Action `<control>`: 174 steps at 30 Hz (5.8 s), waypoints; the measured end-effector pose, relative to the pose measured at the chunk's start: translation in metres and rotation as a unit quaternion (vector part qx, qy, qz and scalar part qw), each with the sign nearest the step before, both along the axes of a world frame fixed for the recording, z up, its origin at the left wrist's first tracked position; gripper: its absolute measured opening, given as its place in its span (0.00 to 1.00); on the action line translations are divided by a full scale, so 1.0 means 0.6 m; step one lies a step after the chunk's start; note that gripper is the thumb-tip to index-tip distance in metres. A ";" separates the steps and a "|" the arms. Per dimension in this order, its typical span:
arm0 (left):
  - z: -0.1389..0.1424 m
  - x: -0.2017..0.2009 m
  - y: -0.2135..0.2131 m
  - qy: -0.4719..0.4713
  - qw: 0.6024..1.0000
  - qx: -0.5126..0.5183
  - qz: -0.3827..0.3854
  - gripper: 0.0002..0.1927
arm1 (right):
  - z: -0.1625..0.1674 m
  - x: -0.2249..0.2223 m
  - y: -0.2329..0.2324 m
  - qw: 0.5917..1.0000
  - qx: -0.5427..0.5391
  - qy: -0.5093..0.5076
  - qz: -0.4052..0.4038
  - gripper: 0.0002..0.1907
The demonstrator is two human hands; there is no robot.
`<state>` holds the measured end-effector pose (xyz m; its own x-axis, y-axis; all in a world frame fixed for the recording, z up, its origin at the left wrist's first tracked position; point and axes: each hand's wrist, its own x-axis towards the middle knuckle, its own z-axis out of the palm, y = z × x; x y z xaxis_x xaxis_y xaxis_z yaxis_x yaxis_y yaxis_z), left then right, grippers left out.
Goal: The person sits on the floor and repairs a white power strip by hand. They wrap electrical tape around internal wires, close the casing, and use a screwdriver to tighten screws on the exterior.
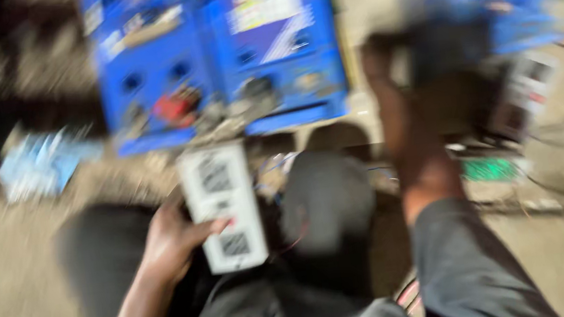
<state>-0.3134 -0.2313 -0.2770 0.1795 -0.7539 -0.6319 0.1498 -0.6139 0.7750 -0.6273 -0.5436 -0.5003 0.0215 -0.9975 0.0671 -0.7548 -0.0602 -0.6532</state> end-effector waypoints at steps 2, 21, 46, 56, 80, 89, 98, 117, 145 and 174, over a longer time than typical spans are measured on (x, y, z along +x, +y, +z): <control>-0.003 -0.010 -0.002 0.005 0.999 -0.030 -0.016 0.38 | 0.004 -0.001 0.006 0.997 0.053 0.036 0.035 0.12; -0.050 -0.052 -0.007 0.088 0.973 -0.198 -0.079 0.41 | 0.079 -0.083 0.100 0.959 -0.067 -0.274 -0.009 0.06; -0.048 -0.110 0.062 0.294 0.891 -0.324 0.121 0.25 | 0.387 0.051 0.626 0.964 -0.241 -0.099 0.059 0.08; -0.051 -0.117 0.071 0.356 0.846 -0.378 0.118 0.19 | 0.381 0.080 0.634 0.971 -0.223 -0.047 0.076 0.07; -0.062 -0.127 0.078 0.348 0.827 -0.423 0.125 0.09 | 0.371 0.073 0.602 0.979 -0.121 -0.011 0.162 0.07; -0.072 -0.134 0.068 0.291 0.865 -0.385 0.140 0.11 | 0.361 0.070 0.602 0.987 -0.113 -0.010 0.110 0.05; -0.080 -0.140 0.070 0.289 0.863 -0.393 0.129 0.12 | 0.369 0.071 0.612 0.955 -0.191 0.125 0.189 0.05; -0.102 -0.150 0.057 0.294 0.888 -0.312 0.164 0.17 | 0.385 0.067 0.612 0.939 -0.208 0.137 0.238 0.10; -0.106 -0.204 -0.033 0.164 0.957 -0.134 0.197 0.15 | 0.000 0.005 0.082 0.947 -0.163 0.270 0.055 0.11; -0.096 -0.194 0.003 0.149 0.922 -0.327 0.142 0.12 | 0.410 -0.097 0.508 0.922 -0.044 -0.355 0.148 0.12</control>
<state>-0.4300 -0.2293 -0.3348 0.3201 -0.9408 -0.1117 0.4981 0.0668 0.8645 -0.6857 -0.2385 -0.2541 0.2118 -0.9450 0.2493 -0.0809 -0.2712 -0.9591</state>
